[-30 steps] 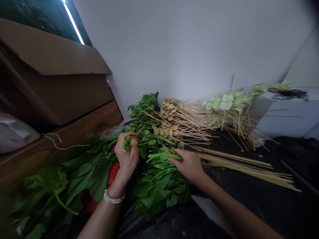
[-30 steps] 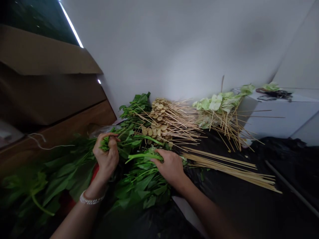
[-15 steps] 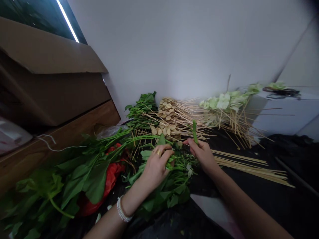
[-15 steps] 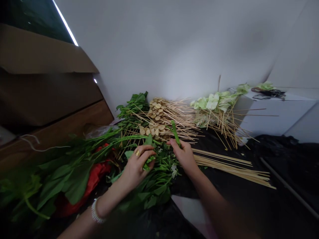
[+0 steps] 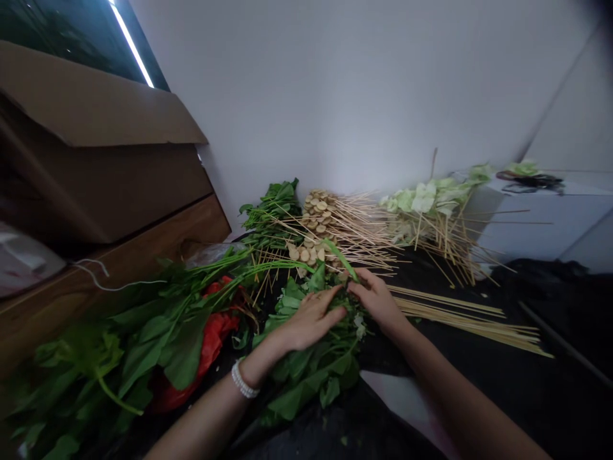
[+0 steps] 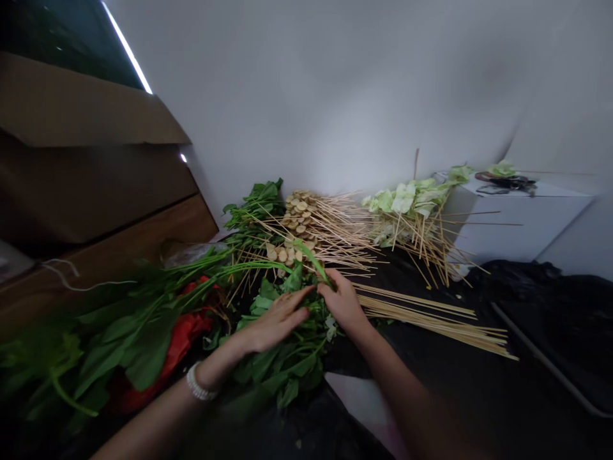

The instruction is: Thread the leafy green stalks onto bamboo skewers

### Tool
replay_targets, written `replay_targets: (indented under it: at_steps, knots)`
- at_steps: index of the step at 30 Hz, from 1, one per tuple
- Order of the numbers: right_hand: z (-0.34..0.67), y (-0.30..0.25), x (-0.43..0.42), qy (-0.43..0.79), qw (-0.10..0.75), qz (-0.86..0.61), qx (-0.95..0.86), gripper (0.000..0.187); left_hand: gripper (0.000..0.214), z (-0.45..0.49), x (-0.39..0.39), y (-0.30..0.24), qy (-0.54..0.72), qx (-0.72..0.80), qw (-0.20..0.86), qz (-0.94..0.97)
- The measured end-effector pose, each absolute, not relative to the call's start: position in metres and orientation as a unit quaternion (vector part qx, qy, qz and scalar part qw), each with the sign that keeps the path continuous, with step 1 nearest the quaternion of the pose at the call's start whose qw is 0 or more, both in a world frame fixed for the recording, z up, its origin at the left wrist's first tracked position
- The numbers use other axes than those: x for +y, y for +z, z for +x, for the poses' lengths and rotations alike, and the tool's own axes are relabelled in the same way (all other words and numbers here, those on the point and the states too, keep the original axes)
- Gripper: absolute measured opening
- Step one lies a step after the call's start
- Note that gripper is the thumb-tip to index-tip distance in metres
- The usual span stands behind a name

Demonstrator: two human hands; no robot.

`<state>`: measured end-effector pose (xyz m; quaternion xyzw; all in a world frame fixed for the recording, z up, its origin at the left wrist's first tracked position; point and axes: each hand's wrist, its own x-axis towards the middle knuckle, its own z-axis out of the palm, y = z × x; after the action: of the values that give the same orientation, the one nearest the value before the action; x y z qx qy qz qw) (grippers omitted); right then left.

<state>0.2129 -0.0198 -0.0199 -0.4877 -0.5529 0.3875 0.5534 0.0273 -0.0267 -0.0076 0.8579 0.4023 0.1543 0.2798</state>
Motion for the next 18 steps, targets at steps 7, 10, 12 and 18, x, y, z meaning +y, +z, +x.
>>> replay_targets:
  at_steps: [7,10,12,18]
  knots:
    - [0.208,-0.026,-0.022,0.353,0.565,-0.463,-0.585,0.039,0.039,0.017,-0.01,0.011,0.313,0.411,0.309,0.798]
    - [0.204,-0.024,-0.029,0.27,0.577,-0.438,-0.634,0.035,0.036,0.022,-0.007,0.02,0.371,0.404,0.309,0.777]
    - [0.201,-0.019,-0.035,0.214,0.563,-0.424,-0.676,0.032,0.037,0.027,-0.008,0.026,0.411,0.391,0.35,0.745]
    - [0.201,-0.008,-0.046,0.164,0.541,-0.419,-0.71,0.039,0.041,0.019,-0.028,0.054,0.535,0.368,0.473,0.596]
